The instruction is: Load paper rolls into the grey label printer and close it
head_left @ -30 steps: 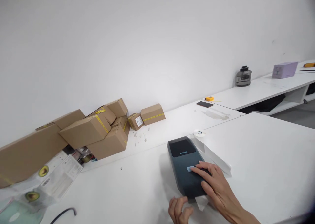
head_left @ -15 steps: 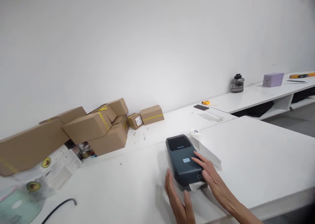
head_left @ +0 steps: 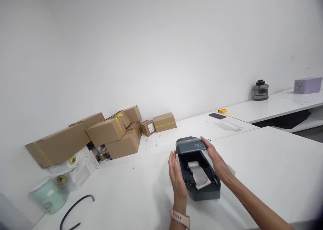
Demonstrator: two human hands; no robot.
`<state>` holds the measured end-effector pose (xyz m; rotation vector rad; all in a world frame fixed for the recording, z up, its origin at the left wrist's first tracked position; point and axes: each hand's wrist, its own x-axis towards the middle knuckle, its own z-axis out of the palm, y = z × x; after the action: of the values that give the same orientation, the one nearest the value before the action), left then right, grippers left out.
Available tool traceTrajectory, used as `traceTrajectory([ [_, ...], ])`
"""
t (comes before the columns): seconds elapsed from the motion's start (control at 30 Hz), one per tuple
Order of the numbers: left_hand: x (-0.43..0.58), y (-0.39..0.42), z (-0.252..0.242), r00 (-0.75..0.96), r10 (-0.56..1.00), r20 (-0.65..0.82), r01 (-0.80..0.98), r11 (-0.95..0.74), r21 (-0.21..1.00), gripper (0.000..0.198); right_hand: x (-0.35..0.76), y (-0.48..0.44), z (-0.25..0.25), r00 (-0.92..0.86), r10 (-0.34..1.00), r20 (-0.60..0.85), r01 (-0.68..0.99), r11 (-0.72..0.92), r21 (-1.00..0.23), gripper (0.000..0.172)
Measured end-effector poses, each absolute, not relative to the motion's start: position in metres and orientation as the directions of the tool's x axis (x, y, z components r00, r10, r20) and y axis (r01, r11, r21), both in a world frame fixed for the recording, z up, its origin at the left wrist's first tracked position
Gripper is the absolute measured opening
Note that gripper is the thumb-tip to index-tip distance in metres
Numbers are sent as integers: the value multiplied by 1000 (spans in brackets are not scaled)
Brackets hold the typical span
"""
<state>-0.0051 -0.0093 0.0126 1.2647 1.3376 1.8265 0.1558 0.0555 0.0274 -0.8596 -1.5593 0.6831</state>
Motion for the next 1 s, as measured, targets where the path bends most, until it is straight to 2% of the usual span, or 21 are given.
traceTrajectory([
  [0.17,-20,45,16,-397,893,210,230,-125,965,50,140,120,73,-93,733,674,280,668,-689,55],
  [0.4,-23,85,0,-381,916,128,329,5,944,64,131,168,102,-9,688,725,406,665,-627,61],
  [0.5,-25,85,-4,-378,917,129,353,14,936,62,137,147,87,-38,615,787,430,721,-543,41],
  [0.57,-26,84,-7,-380,916,128,364,21,931,60,141,133,69,-215,581,785,428,778,-459,26],
  [0.6,-27,84,-7,-384,915,126,368,27,929,60,142,129,59,-353,560,750,435,808,-398,23],
  [0.67,-27,84,-9,-394,911,117,377,44,925,60,140,127,39,-631,507,587,457,854,-247,27],
  [0.73,-26,85,-9,-401,910,107,388,63,920,61,134,133,22,-779,477,408,469,874,-127,30],
  [0.8,-25,86,-9,-403,910,97,399,79,914,63,127,141,10,-814,478,330,475,875,-95,27],
  [1.0,-26,89,-9,-385,920,80,465,119,877,63,125,150,1,-858,479,188,463,878,-122,20],
])
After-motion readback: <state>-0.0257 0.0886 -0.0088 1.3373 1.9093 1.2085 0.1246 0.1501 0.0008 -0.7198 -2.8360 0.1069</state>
